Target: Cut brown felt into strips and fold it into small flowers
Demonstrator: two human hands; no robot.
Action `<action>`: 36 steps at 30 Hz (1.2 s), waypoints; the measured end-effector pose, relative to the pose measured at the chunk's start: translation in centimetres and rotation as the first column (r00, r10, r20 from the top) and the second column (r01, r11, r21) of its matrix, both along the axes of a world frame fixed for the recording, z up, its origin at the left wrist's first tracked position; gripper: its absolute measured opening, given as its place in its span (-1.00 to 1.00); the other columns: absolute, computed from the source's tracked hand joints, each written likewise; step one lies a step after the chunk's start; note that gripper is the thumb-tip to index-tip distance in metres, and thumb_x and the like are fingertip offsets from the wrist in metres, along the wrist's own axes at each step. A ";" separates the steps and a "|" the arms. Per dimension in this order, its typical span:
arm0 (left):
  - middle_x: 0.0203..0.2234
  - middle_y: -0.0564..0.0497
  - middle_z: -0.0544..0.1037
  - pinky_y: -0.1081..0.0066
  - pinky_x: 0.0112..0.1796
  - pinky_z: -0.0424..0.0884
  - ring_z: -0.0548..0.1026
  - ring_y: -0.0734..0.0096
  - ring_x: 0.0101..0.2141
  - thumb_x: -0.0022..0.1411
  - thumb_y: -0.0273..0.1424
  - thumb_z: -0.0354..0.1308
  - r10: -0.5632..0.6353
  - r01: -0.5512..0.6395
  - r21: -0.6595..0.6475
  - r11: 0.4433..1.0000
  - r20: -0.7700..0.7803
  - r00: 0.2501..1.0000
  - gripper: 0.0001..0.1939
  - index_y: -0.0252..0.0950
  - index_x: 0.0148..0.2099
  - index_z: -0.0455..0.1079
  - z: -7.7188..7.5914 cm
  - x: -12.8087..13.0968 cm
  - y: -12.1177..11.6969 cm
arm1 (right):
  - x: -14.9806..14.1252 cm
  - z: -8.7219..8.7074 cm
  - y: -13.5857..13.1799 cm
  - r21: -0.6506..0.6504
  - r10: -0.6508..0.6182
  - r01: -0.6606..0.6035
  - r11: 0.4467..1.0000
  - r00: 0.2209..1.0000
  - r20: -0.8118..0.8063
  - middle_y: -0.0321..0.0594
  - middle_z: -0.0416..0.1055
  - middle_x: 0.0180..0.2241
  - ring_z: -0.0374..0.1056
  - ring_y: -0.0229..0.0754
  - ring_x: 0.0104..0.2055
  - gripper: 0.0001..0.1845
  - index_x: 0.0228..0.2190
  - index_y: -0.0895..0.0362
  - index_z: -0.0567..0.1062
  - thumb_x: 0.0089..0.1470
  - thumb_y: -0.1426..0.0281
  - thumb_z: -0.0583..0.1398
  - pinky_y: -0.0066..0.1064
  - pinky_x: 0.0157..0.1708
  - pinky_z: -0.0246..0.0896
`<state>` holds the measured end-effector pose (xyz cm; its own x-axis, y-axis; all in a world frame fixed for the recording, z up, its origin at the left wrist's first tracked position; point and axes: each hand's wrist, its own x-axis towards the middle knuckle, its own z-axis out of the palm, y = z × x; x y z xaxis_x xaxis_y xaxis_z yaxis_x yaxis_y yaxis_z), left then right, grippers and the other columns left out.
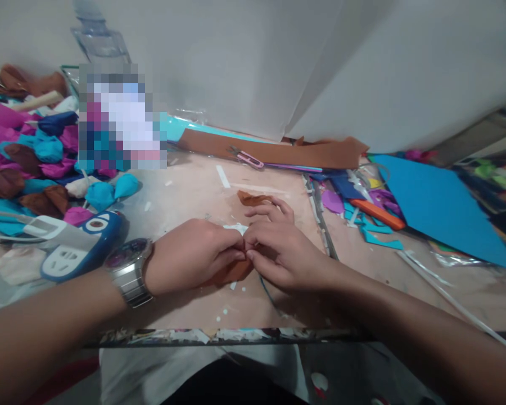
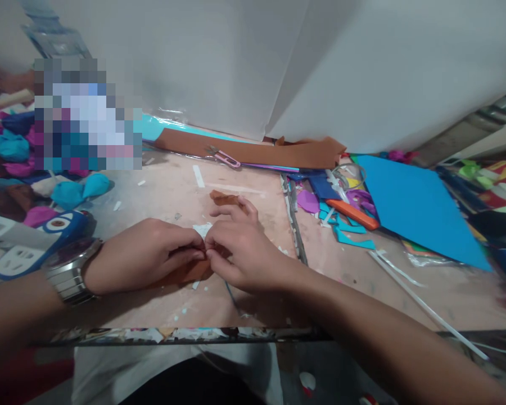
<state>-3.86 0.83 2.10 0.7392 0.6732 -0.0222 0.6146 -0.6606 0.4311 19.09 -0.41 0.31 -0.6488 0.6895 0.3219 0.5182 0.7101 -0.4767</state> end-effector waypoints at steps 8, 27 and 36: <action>-0.30 0.07 0.72 0.41 -0.31 0.24 0.59 0.38 -0.34 0.46 -0.24 0.12 0.034 -0.021 -0.143 0.990 0.087 0.996 -0.74 -0.17 -0.15 0.63 0.1 0.0 0.0 | 0.1 -0.1 0.0 -0.034 -0.002 0.001 0.999 1.000 -0.006 -0.25 0.52 -0.34 0.31 0.08 0.22 -0.89 -0.37 0.05 0.49 0.15 0.48 0.17 0.26 0.38 -0.30; -0.45 0.06 0.62 0.42 -0.37 0.21 0.43 0.46 -0.46 0.44 -0.25 0.12 0.033 0.001 -0.331 0.944 0.099 0.995 -0.70 -0.26 -0.24 0.61 0.3 -0.2 0.2 | 0.5 -0.2 0.0 0.021 0.023 -0.022 1.000 0.999 -0.026 -0.30 0.52 -0.37 0.34 0.02 0.16 -0.89 -0.35 0.04 0.47 0.13 0.50 0.17 0.15 0.38 -0.32; -0.48 0.08 0.58 0.44 -0.39 0.19 0.40 0.48 -0.47 0.44 -0.25 0.11 0.019 0.037 -0.372 0.928 0.146 0.989 -0.69 -0.28 -0.27 0.57 0.1 -0.1 0.2 | 0.4 0.0 0.0 0.059 0.045 -0.043 0.997 0.999 -0.031 -0.31 0.52 -0.38 0.45 -0.11 -0.10 -0.96 -0.34 0.05 0.49 0.16 0.43 0.22 0.08 0.38 -0.24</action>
